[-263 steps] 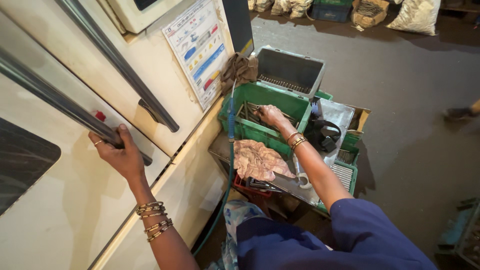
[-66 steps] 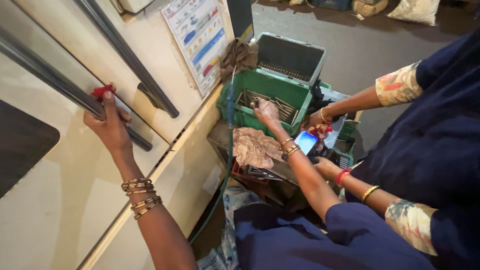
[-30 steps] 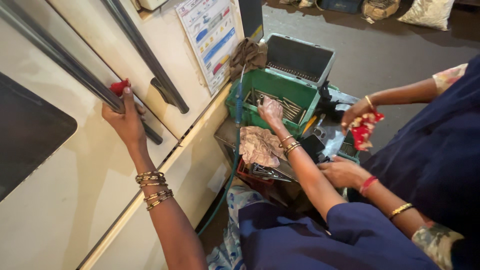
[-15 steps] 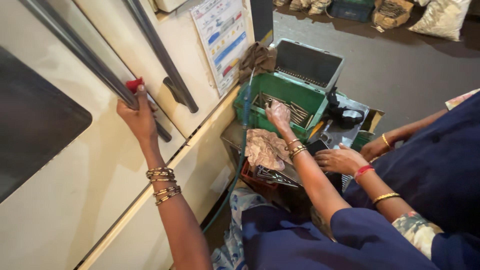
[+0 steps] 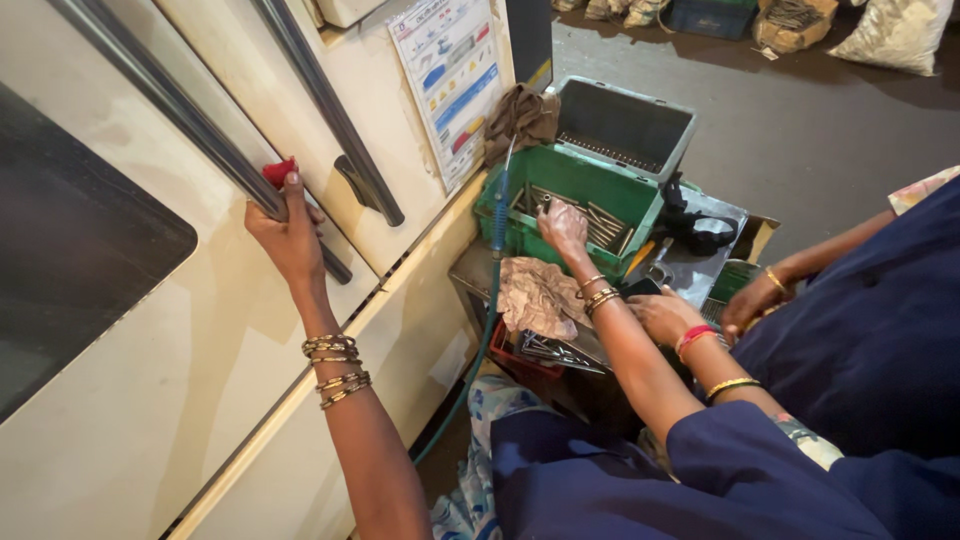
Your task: The person operates a metal turning machine, inserting small metal rods into the chuck and starting the machine to process them. They retrieve rods from a green bin, insert them into the machine, and press a control button to run the cycle.
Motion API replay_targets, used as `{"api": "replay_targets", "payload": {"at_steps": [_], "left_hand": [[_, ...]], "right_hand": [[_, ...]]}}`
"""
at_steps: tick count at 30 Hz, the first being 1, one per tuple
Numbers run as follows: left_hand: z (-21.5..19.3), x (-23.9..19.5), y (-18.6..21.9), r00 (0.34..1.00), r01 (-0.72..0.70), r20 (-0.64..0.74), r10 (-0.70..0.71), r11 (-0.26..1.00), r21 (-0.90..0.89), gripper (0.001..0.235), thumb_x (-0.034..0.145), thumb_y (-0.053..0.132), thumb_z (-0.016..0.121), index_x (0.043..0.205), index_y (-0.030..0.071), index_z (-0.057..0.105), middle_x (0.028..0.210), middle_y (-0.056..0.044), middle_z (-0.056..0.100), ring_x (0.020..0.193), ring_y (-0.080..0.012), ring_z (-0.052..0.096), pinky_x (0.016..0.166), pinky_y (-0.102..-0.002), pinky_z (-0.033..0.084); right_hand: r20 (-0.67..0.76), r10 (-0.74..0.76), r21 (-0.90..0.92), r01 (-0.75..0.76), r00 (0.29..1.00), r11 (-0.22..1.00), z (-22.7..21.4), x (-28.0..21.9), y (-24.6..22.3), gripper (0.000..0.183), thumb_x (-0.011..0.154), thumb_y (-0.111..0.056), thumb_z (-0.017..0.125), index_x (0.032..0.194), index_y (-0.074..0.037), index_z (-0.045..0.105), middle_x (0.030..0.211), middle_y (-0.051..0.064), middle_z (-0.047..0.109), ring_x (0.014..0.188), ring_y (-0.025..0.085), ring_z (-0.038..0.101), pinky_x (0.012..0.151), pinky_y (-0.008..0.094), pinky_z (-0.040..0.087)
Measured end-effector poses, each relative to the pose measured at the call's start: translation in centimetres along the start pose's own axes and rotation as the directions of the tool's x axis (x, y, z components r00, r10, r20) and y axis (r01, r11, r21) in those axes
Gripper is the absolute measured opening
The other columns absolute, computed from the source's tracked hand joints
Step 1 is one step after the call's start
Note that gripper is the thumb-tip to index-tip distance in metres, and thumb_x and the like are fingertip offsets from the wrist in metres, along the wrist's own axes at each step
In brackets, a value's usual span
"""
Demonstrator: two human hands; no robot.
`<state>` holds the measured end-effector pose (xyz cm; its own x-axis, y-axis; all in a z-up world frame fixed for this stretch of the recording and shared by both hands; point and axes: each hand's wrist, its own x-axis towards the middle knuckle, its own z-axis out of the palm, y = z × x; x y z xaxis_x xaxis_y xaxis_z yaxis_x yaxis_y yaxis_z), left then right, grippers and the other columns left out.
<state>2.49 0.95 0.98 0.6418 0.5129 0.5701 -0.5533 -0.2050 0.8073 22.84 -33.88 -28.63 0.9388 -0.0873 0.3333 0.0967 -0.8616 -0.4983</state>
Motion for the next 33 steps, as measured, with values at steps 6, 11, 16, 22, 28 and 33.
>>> {"api": "replay_targets", "payload": {"at_steps": [6, 11, 16, 22, 28, 33], "left_hand": [[0.0, 0.1, -0.1, 1.0, -0.011, -0.005, 0.011, 1.0, -0.008, 0.024, 0.106, 0.026, 0.069, 0.109, 0.002, 0.068, 0.077, 0.0, 0.063, 0.055, -0.0064, 0.056, 0.046, -0.023, 0.04], [0.0, 0.1, 0.2, 1.0, 0.007, -0.008, -0.007, 1.0, -0.011, 0.031, 0.103, 0.033, 0.071, 0.11, 0.002, 0.07, 0.079, 0.0, 0.065, 0.055, -0.0058, 0.055, 0.046, -0.022, 0.04], [0.2, -0.1, 0.7, 1.0, 0.012, -0.028, -0.012, 1.0, 0.004, 0.035, 0.101, 0.037, 0.071, 0.108, 0.002, 0.07, 0.083, -0.001, 0.069, 0.054, -0.0056, 0.055, 0.046, -0.022, 0.041], [0.3, -0.1, 0.6, 0.999, -0.01, -0.031, 0.01, 1.0, 0.009, 0.035, 0.102, 0.037, 0.071, 0.106, 0.002, 0.07, 0.08, -0.001, 0.067, 0.054, -0.0061, 0.055, 0.045, -0.022, 0.04], [0.3, -0.1, 0.6, 1.0, 0.002, -0.03, -0.003, 0.999, -0.032, 0.034, 0.102, 0.036, 0.071, 0.105, 0.002, 0.069, 0.077, 0.0, 0.064, 0.053, -0.0065, 0.055, 0.044, -0.023, 0.04], [0.5, -0.2, 1.0, 0.999, -0.008, -0.05, 0.009, 1.0, 0.012, 0.035, 0.102, 0.037, 0.07, 0.104, 0.002, 0.069, 0.08, 0.0, 0.067, 0.053, -0.0062, 0.055, 0.044, -0.023, 0.04]], "right_hand": [[-0.007, -0.034, -0.008, 0.034, 0.999, 0.999, -0.4, -0.2, -0.2, 0.044, 0.096, -0.042, 0.06, 0.11, -0.001, 0.068, 0.097, 0.027, 0.072, 0.095, 0.045, 0.069, 0.083, 0.056, 0.054], [0.026, 0.06, 0.018, -0.061, 0.998, 0.998, -1.0, 0.2, -1.0, 0.043, 0.094, -0.043, 0.061, 0.106, -0.003, 0.07, 0.099, 0.027, 0.072, 0.096, 0.045, 0.069, 0.085, 0.056, 0.054], [0.041, 0.084, 0.009, -0.084, 0.996, 0.996, -1.9, 0.2, -1.4, 0.044, 0.094, -0.043, 0.061, 0.107, -0.002, 0.069, 0.099, 0.027, 0.072, 0.095, 0.045, 0.069, 0.083, 0.056, 0.054], [0.013, 0.03, -0.008, -0.03, 0.999, 1.0, -2.3, -0.1, -1.6, 0.045, 0.094, -0.044, 0.061, 0.107, -0.001, 0.069, 0.098, 0.027, 0.072, 0.094, 0.045, 0.07, 0.082, 0.056, 0.055], [0.044, 0.057, -0.001, -0.057, 0.997, 0.998, -2.2, 0.0, -1.6, 0.044, 0.095, -0.044, 0.06, 0.105, -0.002, 0.07, 0.098, 0.027, 0.073, 0.094, 0.045, 0.07, 0.083, 0.056, 0.055], [0.063, 0.075, -0.005, -0.075, 0.995, 0.997, -2.0, 0.1, -1.6, 0.047, 0.095, -0.045, 0.06, 0.106, -0.002, 0.07, 0.102, 0.028, 0.072, 0.098, 0.045, 0.069, 0.085, 0.056, 0.054]]}}
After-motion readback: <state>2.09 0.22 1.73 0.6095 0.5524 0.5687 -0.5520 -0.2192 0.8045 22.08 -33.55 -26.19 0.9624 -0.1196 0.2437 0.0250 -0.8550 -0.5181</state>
